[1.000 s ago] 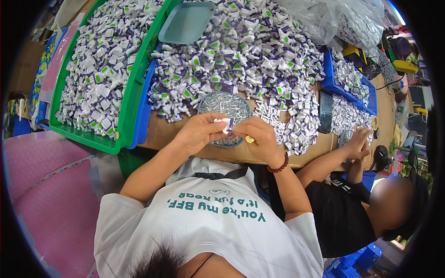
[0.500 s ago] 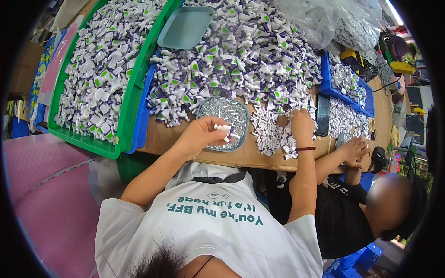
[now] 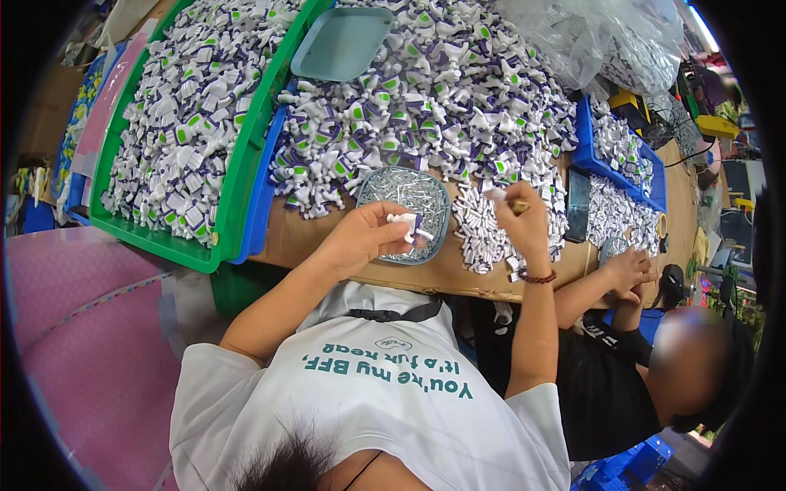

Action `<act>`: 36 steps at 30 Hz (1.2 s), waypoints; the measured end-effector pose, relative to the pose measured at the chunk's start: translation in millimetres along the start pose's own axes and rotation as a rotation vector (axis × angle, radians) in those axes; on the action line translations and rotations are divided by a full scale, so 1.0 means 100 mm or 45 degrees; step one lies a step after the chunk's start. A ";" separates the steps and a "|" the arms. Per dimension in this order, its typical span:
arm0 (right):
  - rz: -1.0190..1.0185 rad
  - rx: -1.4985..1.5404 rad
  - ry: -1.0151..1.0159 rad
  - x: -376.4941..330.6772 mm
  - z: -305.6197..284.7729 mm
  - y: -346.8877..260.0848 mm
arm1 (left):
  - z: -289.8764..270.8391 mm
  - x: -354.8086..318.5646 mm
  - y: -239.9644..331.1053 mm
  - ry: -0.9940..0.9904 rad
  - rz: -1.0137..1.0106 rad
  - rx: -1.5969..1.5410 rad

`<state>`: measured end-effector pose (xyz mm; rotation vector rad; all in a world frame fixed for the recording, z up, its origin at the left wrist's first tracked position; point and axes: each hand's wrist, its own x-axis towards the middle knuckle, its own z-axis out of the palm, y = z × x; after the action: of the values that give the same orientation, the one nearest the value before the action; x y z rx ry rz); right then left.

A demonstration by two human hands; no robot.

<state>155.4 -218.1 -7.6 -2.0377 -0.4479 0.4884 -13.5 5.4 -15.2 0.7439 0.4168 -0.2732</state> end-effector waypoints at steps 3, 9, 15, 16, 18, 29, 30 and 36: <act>-0.028 0.469 -0.209 -0.15 0.40 -0.31 | 0.00 0.02 0.02 -0.036 -0.008 -0.129; 0.092 0.790 -0.303 -0.28 0.72 -0.42 | -0.06 0.03 0.03 -0.001 0.011 -0.251; 0.200 1.053 -0.264 -0.28 0.80 -0.38 | -0.05 0.03 0.01 0.040 0.034 -0.203; 0.178 1.025 -0.239 -0.29 0.81 -0.38 | -0.04 0.02 0.03 0.051 0.043 -0.185; 0.151 0.959 -0.181 -0.30 0.83 -0.39 | -0.04 0.02 0.03 0.066 0.056 -0.157; 0.043 0.750 -0.100 -0.34 0.82 -0.46 | -0.02 0.04 0.01 0.140 0.072 -0.066; 0.038 0.746 -0.114 -0.35 0.81 -0.45 | -0.02 0.03 0.00 0.139 0.077 -0.087; -0.051 0.668 -0.217 -0.36 0.77 -0.44 | 0.05 -0.02 0.01 0.181 0.147 -0.004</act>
<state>80.1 -159.4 1.1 -1.4869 -0.4097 0.6793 -12.9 2.9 -10.3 0.7837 0.5068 -0.1117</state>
